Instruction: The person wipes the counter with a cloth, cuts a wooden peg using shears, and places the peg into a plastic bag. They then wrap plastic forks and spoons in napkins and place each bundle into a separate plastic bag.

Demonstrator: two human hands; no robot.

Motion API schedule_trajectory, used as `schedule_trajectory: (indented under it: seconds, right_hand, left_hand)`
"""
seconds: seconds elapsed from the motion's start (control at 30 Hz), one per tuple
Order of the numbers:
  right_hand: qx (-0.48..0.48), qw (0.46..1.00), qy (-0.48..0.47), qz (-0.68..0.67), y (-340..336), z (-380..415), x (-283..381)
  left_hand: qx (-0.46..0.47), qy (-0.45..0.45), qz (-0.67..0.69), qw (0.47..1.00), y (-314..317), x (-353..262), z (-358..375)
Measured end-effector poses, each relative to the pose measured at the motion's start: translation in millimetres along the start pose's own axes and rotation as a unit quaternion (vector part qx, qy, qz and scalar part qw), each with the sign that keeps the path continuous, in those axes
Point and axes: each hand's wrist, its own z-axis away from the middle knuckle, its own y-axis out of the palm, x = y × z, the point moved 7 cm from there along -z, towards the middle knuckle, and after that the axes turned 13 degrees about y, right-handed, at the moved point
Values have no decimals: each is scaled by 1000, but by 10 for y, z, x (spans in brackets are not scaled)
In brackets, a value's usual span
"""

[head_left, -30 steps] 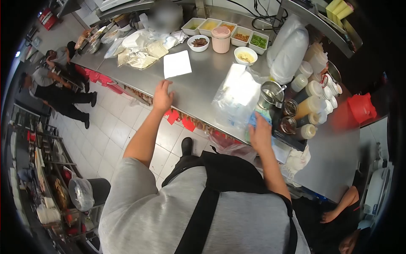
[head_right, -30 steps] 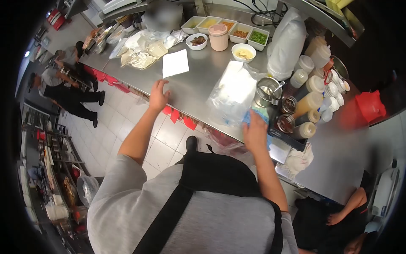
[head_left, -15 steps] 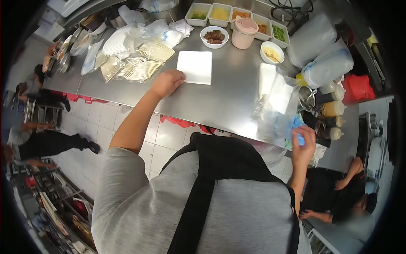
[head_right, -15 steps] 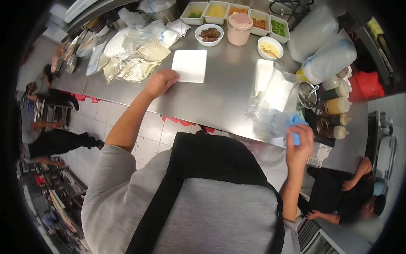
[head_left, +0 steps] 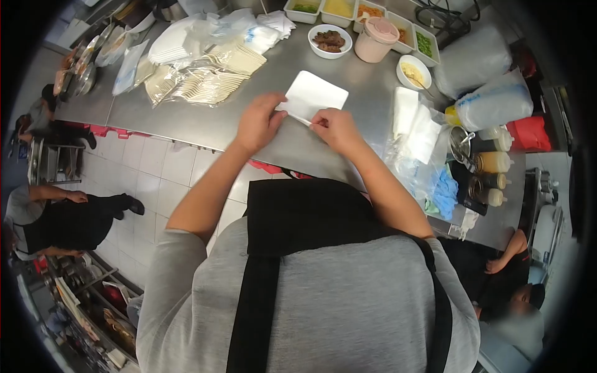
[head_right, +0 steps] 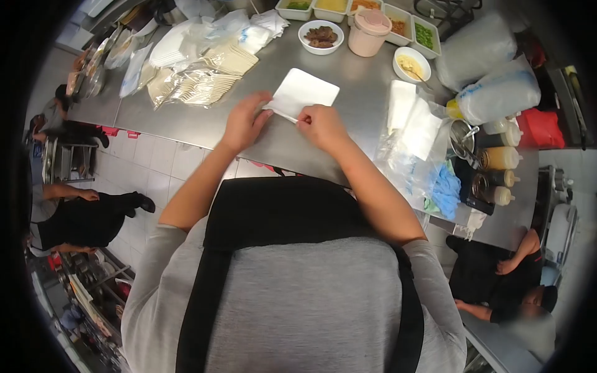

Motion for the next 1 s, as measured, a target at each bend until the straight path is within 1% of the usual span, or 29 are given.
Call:
schedule_trajectory:
  seconds: [0.03, 0.07, 0.1, 0.13, 0.2, 0.23, 0.33, 0.43, 0.53, 0.6, 0.63, 0.67, 0.7, 0.73, 0.77, 0.8, 0.83, 0.87, 0.93, 1.0]
  right_hand:
    - [1, 999, 15, -43, -37, -29, -20]
    - [25, 996, 44, -78, -26, -54, -56]
    - [52, 990, 74, -112, -9, -42, -66]
    - [81, 980, 107, -144, 35, -25, -97]
    - [128, 962, 132, -202, 150, -46, -160]
    - [149, 950, 148, -231, 213, -33, -193]
    - [172, 929, 181, -271, 293, -14, -214]
    - [182, 902, 210, -331, 318, -3, -215]
    - [90, 887, 222, -396, 174, -19, -311]
    - [-30, 849, 230, -474, -100, 50, -329]
    - [-61, 852, 218, -472, -237, 80, -319]
    - [-92, 852, 209, -470, -377, 119, -357]
    - [-75, 856, 181, -479, -464, 119, -441]
    - [-59, 856, 156, -489, -516, 154, -525]
    - [-51, 850, 182, -492, -544, 249, -578]
    - [-44, 842, 207, -496, -530, 338, -578]
    - [-57, 837, 176, -515, -494, 409, -520]
    - [-74, 859, 180, -473, -460, 502, -500]
    - [-110, 897, 189, -385, -411, 643, -457]
    - [-152, 875, 192, -416, -382, 714, -333]
  left_hand:
    - [-14, -163, 104, 981, 73, 120, 149]
    - [-30, -319, 205, 925, 217, 193, 407]
    - [-46, -463, 300, 833, 376, 204, 656]
    - [-66, -483, 360, 796, 446, 119, 688]
    - [-104, -514, 475, 706, 584, -43, 742]
    - [-111, -511, 501, 690, 630, -24, 737]
    - [-92, -501, 495, 704, 660, 64, 718]
    - [-77, -501, 510, 695, 674, 149, 704]
    - [-73, -489, 518, 698, 655, 282, 691]
    - [-22, -471, 416, 778, 420, 468, 562]
    - [1, -459, 361, 812, 270, 560, 481]
    - [26, -402, 340, 850, 90, 628, 303]
    - [54, -345, 317, 882, -137, 701, 89]
    - [103, -306, 314, 893, -332, 744, -92]
    - [149, -263, 310, 901, -532, 785, -271]
    - [211, -236, 325, 891, -717, 821, -459]
    - [270, -207, 338, 878, -888, 856, -613]
    - [267, -214, 338, 877, -1088, 974, -720]
    - [216, -282, 420, 835, -1324, 1536, -816]
    - [55, -347, 436, 829, -1620, 2167, -858]
